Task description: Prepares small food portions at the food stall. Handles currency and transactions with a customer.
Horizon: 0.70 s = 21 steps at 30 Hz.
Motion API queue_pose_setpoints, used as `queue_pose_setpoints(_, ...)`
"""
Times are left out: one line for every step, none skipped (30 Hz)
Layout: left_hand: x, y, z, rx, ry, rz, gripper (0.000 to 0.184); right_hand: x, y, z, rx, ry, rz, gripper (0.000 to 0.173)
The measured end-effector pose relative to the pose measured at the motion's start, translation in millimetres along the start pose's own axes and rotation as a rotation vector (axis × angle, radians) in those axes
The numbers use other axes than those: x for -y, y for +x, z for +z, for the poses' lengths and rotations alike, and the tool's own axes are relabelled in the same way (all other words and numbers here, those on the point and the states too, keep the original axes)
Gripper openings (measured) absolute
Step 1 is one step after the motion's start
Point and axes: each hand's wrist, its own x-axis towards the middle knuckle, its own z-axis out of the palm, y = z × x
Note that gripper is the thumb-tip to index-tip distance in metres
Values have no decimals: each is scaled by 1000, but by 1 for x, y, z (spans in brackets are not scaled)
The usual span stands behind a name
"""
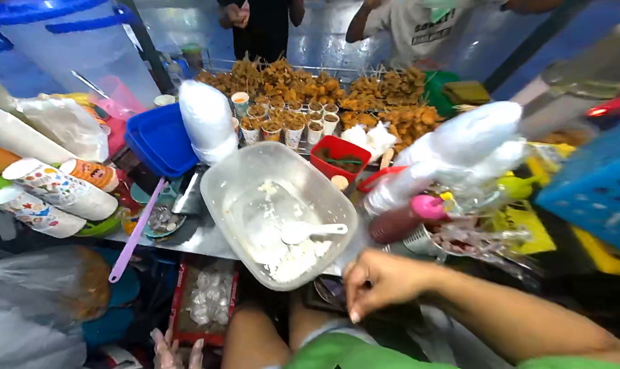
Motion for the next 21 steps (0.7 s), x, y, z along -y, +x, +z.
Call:
queue_pose_setpoints(0, -3, -1, -3, 2, 3, 94, -16, -15, 19, 96, 5, 171, 29)
queue_pose_setpoints(2, -7, -2, 2, 0, 1, 93, -35, -28, 39, 166, -4, 358, 35)
queue_pose_setpoints(6, -10, -2, 3, -5, 4, 92, -57, -40, 58, 182, -21, 527, 38)
queue_pose_setpoints(8, -12, -4, 3, -10, 5, 92, -77, -53, 77, 138, -54, 646, 37)
queue_pose_setpoints(9, -14, -5, 1, -18, 7, 91, -92, -63, 93, 65, -88, 715, 35)
queue_pose_setpoints(9, -15, -6, -6, -26, 8, 91, -100, -71, 104, -18, -117, 737, 32)
queue_pose_setpoints(7, -17, -7, -9, -42, 5, 91, -103, -74, 112, -92, -136, 734, 31)
queue_pose_setpoints(4, -18, -8, -14, -53, -3, 91, -103, -73, 117, -156, -149, 720, 30)
queue_pose_setpoints(1, -20, -9, -22, -58, -2, 91, -102, -69, 120, -204, -164, 701, 30)
queue_pose_setpoints(-3, -21, -9, -27, -65, 4, 91, -101, -63, 121, -233, -181, 680, 31)
queue_pose_setpoints(-6, -22, -10, -33, -64, 19, 90, -98, -57, 120, -243, -199, 657, 31)
queue_pose_setpoints(-9, -24, -10, -40, -63, 40, 89, -95, -51, 117, -249, -212, 622, 32)
queue_pose_setpoints(-11, -26, -10, -45, -68, 61, 89, -89, -46, 115, -267, -212, 569, 32)
queue_pose_setpoints(-13, -30, -12, -47, -75, 75, 89, -83, -43, 112, -313, -208, 488, 30)
queue_pose_setpoints(-13, -33, -15, -50, -79, 91, 89, -76, -40, 109, -384, -208, 384, 27)
queue_pose_setpoints(-12, -35, -18, -59, -79, 104, 89, -67, -37, 103, -468, -224, 273, 25)
queue_pose_setpoints(-10, -36, -21, -73, -76, 119, 89, -57, -32, 96, -557, -273, 157, 24)
queue_pose_setpoints(-7, -37, -24, -86, -73, 133, 88, -48, -27, 85, -649, -353, 32, 23)
queue_pose_setpoints(-6, -39, -25, -97, -71, 145, 88, -40, -20, 73, -727, -448, -80, 22)
queue_pose_setpoints(-7, -40, -26, -109, -65, 158, 88, -32, -12, 58, -771, -538, -151, 22)
queue_pose_setpoints(-8, -40, -27, -117, -55, 178, 88, -26, -4, 44, -780, -620, -170, 23)
